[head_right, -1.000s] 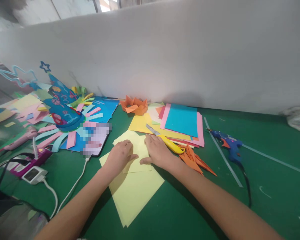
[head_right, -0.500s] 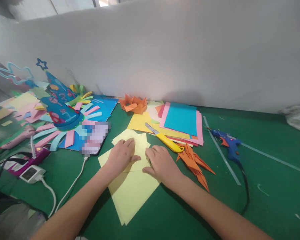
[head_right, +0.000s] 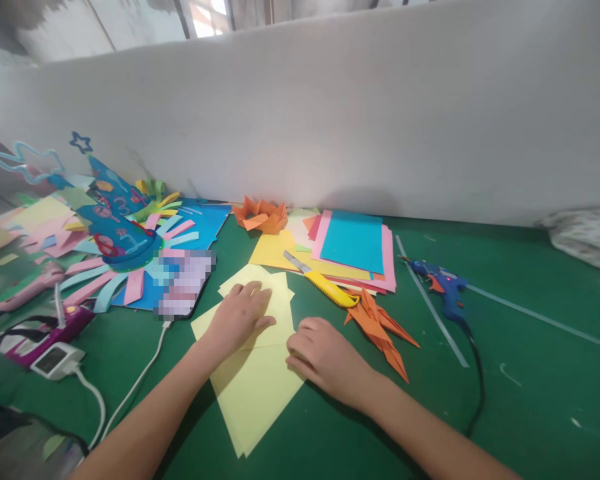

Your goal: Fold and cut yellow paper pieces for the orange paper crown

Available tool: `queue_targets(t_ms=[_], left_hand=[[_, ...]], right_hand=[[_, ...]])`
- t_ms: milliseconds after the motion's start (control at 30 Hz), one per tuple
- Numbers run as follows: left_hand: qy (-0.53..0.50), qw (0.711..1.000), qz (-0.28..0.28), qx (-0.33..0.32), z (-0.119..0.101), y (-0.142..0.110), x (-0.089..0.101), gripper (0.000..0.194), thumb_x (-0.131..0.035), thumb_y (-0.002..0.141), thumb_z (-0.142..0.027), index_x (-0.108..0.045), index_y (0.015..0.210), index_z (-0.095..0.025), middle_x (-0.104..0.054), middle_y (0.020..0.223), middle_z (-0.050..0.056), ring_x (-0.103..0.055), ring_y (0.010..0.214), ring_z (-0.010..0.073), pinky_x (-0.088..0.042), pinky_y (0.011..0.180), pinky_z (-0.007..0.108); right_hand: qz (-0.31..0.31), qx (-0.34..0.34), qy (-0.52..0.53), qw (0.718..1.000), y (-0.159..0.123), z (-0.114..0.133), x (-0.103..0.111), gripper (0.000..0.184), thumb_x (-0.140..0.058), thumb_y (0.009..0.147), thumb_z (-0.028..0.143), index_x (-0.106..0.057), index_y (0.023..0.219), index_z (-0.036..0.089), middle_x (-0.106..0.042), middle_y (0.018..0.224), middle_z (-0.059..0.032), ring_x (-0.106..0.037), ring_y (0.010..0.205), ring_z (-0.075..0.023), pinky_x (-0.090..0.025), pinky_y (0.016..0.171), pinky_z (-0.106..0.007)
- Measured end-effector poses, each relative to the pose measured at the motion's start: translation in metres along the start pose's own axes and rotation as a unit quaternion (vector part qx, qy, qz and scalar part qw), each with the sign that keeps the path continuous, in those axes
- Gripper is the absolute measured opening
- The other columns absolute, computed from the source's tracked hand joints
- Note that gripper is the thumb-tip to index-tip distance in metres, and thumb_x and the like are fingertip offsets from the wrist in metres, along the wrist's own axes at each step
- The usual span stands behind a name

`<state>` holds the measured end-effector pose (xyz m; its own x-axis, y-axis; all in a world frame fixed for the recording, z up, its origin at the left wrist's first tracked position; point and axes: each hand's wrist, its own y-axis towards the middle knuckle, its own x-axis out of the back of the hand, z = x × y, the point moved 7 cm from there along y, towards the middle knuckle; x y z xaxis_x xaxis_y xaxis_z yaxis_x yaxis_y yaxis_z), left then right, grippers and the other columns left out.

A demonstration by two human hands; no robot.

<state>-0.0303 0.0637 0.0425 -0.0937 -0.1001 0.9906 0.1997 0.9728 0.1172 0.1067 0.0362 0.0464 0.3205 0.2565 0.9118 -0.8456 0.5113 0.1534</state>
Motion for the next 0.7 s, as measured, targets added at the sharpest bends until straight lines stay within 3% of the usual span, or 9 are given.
queue_targets(t_ms=[200,367,467,600,700], left_hand=[[-0.110,0.991,-0.031,-0.064,-0.001,0.001,-0.004,0.034,-0.066,0.078,-0.027,-0.051,0.106,-0.017,-0.056,0.115,0.014,-0.052,0.110,0.0287,-0.045,0.091,0.044],[-0.121,0.989,-0.038,-0.074,0.001,0.001,-0.008,0.040,-0.064,0.078,-0.029,-0.049,0.113,-0.015,-0.054,0.121,0.017,-0.050,0.115,0.0304,-0.042,0.096,0.048],[-0.116,0.990,-0.028,-0.078,-0.001,0.000,-0.005,0.032,-0.063,0.079,-0.028,-0.051,0.107,-0.017,-0.054,0.121,0.015,-0.050,0.113,0.0306,-0.043,0.094,0.049],[-0.153,0.981,-0.026,-0.115,-0.012,-0.005,0.005,0.013,-0.051,0.087,-0.019,-0.054,0.100,-0.020,-0.056,0.119,0.010,-0.050,0.113,0.0243,-0.043,0.095,0.043],[-0.189,0.965,-0.010,-0.182,-0.026,-0.011,0.009,0.020,-0.036,0.094,-0.016,-0.055,0.096,-0.021,-0.055,0.124,0.007,-0.043,0.123,0.0200,-0.036,0.103,0.038]], right_hand=[[-0.067,-0.052,0.028,0.996,0.021,-0.018,0.020,0.016,-0.040,0.092,0.019,-0.056,0.092,0.019,-0.061,0.089,-0.0064,-0.050,0.088,-0.0198,-0.040,0.077,-0.033],[-0.058,-0.086,-0.074,0.992,0.052,-0.035,0.012,0.015,-0.039,0.089,0.014,-0.054,0.091,0.017,-0.061,0.088,-0.0078,-0.053,0.084,-0.0208,-0.042,0.072,-0.033],[-0.067,-0.088,-0.113,0.987,0.067,-0.040,0.009,0.016,-0.040,0.089,0.013,-0.054,0.093,0.016,-0.061,0.097,-0.0108,-0.053,0.091,-0.0230,-0.041,0.077,-0.036],[-0.090,-0.096,-0.142,0.981,0.072,-0.048,0.016,0.020,-0.038,0.088,0.011,-0.055,0.097,0.017,-0.059,0.110,-0.0128,-0.050,0.100,-0.0266,-0.040,0.082,-0.040],[-0.119,-0.126,-0.180,0.968,0.065,-0.061,0.026,0.022,-0.041,0.087,0.012,-0.054,0.104,0.013,-0.056,0.114,-0.0175,-0.048,0.102,-0.0313,-0.038,0.083,-0.045]])
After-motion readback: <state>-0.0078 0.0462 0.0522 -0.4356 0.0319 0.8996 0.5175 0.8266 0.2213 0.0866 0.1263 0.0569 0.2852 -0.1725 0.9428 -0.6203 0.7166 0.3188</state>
